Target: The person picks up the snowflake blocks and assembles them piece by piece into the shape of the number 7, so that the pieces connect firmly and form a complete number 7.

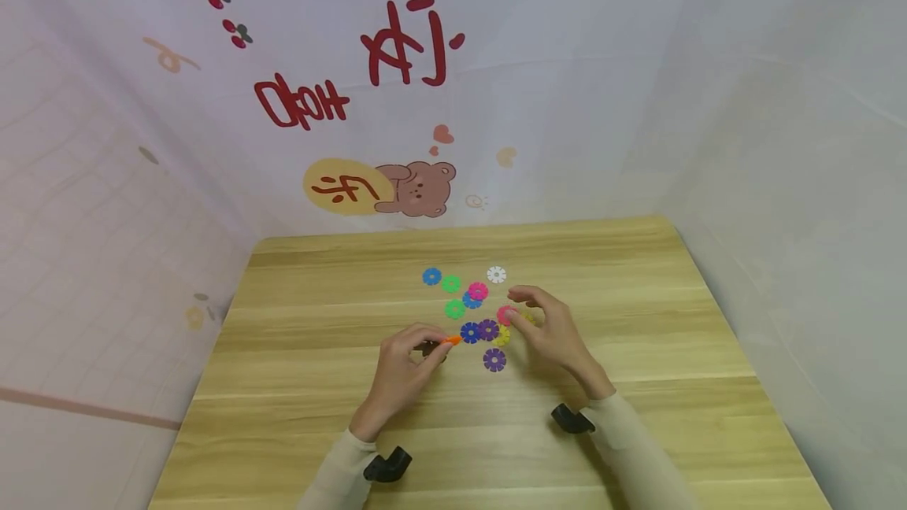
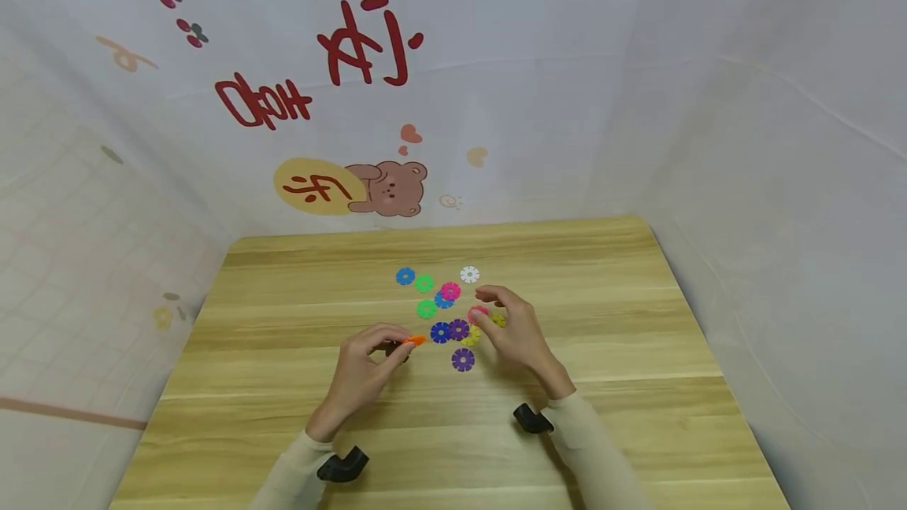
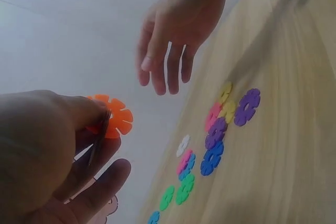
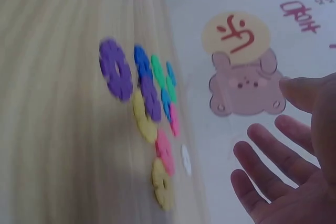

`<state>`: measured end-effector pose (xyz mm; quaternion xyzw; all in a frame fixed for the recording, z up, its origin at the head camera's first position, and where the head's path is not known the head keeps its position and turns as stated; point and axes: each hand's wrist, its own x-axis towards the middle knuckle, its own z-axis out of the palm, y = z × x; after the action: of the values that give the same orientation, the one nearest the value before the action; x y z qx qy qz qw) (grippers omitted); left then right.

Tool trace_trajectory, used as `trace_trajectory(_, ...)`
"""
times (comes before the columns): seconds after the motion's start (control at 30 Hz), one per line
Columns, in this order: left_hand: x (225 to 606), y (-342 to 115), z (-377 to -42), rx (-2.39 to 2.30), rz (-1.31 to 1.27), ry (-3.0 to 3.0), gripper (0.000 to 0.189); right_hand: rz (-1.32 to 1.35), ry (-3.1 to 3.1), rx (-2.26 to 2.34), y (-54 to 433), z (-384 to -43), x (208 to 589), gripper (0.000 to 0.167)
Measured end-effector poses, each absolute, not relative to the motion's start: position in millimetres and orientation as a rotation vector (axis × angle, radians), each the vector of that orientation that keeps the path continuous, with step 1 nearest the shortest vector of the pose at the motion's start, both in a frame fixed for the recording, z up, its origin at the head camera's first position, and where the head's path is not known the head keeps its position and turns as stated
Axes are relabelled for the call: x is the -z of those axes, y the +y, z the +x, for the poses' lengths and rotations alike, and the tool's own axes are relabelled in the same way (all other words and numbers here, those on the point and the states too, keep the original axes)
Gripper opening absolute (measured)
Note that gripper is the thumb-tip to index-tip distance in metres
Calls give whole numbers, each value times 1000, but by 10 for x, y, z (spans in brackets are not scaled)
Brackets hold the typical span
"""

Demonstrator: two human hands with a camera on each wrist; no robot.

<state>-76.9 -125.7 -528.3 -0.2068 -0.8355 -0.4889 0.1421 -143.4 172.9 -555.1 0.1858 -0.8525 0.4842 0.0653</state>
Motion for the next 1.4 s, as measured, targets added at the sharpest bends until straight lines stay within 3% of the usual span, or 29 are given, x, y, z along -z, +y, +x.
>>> trace_trajectory(0.5, 5318, -1337, -803, 1411, -564, -2417, 11, 517, -2793, -1302, 1832, -2087, 5679, 50)
trace_trajectory(0.8, 5341, -1355, -797, 1413, -572, -2404, 11, 424, -2930, -1470, 1786, -2295, 5688, 56)
trace_trajectory(1.1, 5338, -1345, -784, 1404, -571, -2419, 12, 506, -2994, -1561, 1711, -2453, 5753, 62)
trace_trajectory(1.4, 5335, -1333, -783, 1382, -564, -2400, 12, 641, -3033, -1216, 1629, -2571, 5804, 46)
